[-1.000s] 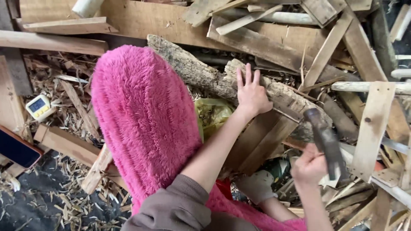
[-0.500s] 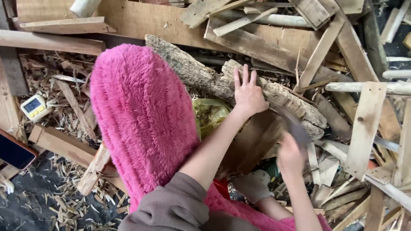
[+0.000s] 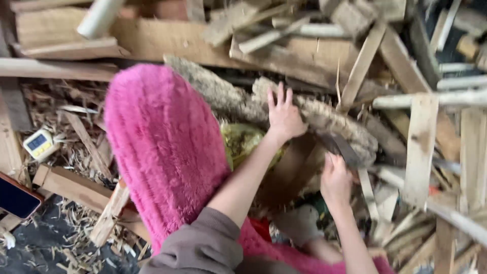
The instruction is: Disassembling wooden planks from scrap structures using a hammer while sitting on the floor
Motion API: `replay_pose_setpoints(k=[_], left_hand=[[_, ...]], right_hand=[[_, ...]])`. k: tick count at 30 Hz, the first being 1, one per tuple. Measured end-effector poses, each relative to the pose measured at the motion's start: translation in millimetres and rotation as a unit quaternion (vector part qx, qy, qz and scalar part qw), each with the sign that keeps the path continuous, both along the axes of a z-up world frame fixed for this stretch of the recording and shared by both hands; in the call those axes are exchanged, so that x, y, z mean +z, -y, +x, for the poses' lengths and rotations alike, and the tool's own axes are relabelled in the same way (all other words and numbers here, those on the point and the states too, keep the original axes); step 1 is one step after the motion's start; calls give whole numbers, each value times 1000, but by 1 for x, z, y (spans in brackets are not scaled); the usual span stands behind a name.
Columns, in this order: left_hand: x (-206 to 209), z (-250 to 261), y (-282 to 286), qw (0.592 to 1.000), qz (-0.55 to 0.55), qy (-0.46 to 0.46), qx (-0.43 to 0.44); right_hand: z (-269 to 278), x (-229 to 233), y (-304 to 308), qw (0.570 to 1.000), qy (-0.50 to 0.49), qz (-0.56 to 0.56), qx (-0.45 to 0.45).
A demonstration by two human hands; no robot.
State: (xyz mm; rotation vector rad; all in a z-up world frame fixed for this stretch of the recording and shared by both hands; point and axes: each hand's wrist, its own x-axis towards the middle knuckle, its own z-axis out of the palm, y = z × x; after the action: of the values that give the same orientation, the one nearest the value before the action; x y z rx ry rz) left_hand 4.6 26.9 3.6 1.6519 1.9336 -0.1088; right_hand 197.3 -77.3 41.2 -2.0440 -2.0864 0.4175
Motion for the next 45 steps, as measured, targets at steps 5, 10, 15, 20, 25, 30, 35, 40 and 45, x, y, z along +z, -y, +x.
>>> replay_pose_setpoints(k=[5, 10, 15, 20, 25, 30, 35, 40, 45], left_hand=[[-27, 10, -9, 999, 39, 11, 2], [-33, 8, -9, 999, 39, 15, 6], [-18, 5, -5, 999, 52, 5, 7], [-27, 7, -3, 998, 65, 26, 11], [-33, 4, 0, 995, 81, 52, 17], [-32, -2, 11, 989, 125, 77, 13], [-31, 5, 20, 989, 126, 75, 1], [-19, 16, 25, 991, 130, -5, -13], [-48, 16, 11, 991, 121, -4, -52]], right_hand=[[41, 8, 0, 992, -31, 123, 18], [71, -40, 10, 964, 6, 267, -12], [22, -24, 2, 995, 95, -20, 5], [-3, 33, -2, 998, -47, -29, -22], [49, -2, -6, 982, -82, 170, -21], [86, -18, 3, 958, 15, 222, -182], [140, -100, -2, 952, -12, 141, -271], [159, -155, -10, 934, -44, 80, -344], [122, -119, -18, 928, 22, 55, -368]])
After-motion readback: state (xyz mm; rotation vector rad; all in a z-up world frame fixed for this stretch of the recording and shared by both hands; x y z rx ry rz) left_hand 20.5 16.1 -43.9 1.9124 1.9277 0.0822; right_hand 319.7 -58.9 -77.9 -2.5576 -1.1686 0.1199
